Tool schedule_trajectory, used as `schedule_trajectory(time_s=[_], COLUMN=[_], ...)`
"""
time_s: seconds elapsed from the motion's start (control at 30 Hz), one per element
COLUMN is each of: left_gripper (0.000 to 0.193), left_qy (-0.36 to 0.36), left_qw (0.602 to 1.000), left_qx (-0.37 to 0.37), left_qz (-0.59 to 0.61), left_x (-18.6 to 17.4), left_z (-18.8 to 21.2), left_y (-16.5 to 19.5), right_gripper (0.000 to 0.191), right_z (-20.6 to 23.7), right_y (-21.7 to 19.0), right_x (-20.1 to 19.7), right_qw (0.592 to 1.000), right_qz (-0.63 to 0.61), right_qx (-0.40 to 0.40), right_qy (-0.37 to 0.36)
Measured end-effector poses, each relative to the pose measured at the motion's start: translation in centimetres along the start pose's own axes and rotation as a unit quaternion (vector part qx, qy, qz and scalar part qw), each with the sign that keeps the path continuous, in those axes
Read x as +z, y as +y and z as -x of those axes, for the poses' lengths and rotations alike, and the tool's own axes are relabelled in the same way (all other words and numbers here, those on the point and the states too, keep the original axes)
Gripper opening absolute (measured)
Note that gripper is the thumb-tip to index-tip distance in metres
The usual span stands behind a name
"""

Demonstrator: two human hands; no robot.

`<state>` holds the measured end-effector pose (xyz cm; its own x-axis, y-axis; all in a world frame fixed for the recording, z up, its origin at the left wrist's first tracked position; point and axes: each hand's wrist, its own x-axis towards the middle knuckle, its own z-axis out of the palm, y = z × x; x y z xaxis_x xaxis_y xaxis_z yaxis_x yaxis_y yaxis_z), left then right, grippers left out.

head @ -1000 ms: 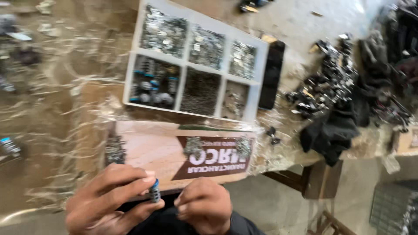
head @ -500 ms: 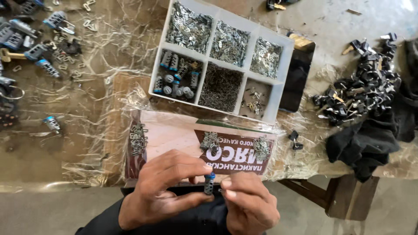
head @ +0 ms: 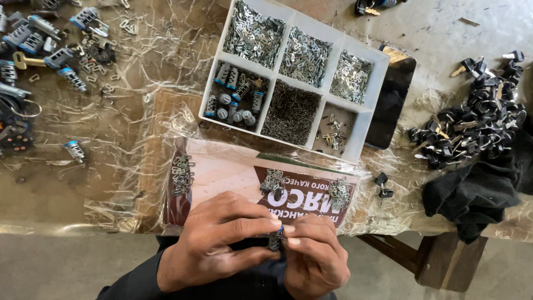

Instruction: The person sits at a workbench covered with piles of small ignition coil connectors and assembles them by hand. They pick a blue-capped connector body, insert a metal spring and small contact clips into it from a compartment tray, press the parts together, and set the finished connector aside, repeating the cycle.

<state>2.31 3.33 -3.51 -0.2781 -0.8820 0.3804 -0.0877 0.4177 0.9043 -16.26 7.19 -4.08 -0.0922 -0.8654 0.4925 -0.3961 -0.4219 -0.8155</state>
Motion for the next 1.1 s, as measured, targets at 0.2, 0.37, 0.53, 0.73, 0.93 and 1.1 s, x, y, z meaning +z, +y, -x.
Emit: schedule_trajectory(time_s=[0.2, 0.37, 0.53, 0.73, 0.93, 1.1], left_gripper=[0.045, 0.044, 0.043, 0.042, 0.041, 0.041], left_qy=[0.002, -0.009, 0.028, 0.052, 0.03, 0.017], left_qw=[1.0, 1.0, 0.999, 0.998, 1.0, 1.0], left_qx=[0.005, 0.01, -0.006, -0.033, 0.0, 0.018], left_qz=[-0.028, -0.009, 0.016, -0.015, -0.003, 0.008], left_x=[-0.1, 0.1, -1.1, -1.8, -0.8, 0.8], left_z=[0.1, 0.2, 0.1, 0.0, -0.2, -0.3], left_y=[-0.3, -0.3, 0.0, -0.3, -0.3, -1.0], right_gripper=[0.022, 0.017, 0.024, 0.048, 0.049, 0.034], right_z=[0.5, 1.2, 2.0, 2.0, 3.0, 3.6], right_y=[-0.1, 1.3, 1.3, 0.7, 3.4, 2.5], right_x=[-1.3, -3.4, -2.8, -2.5, -3.6, -4.1], right_qw=[0.983, 0.929, 0.975, 0.927, 0.931, 0.974], right_qz=[-0.081, -0.18, 0.149, 0.325, 0.251, 0.084], right_qx=[0.149, 0.293, 0.132, -0.022, -0.124, -0.089], right_qy=[-0.064, -0.139, -0.103, -0.188, -0.232, -0.191])
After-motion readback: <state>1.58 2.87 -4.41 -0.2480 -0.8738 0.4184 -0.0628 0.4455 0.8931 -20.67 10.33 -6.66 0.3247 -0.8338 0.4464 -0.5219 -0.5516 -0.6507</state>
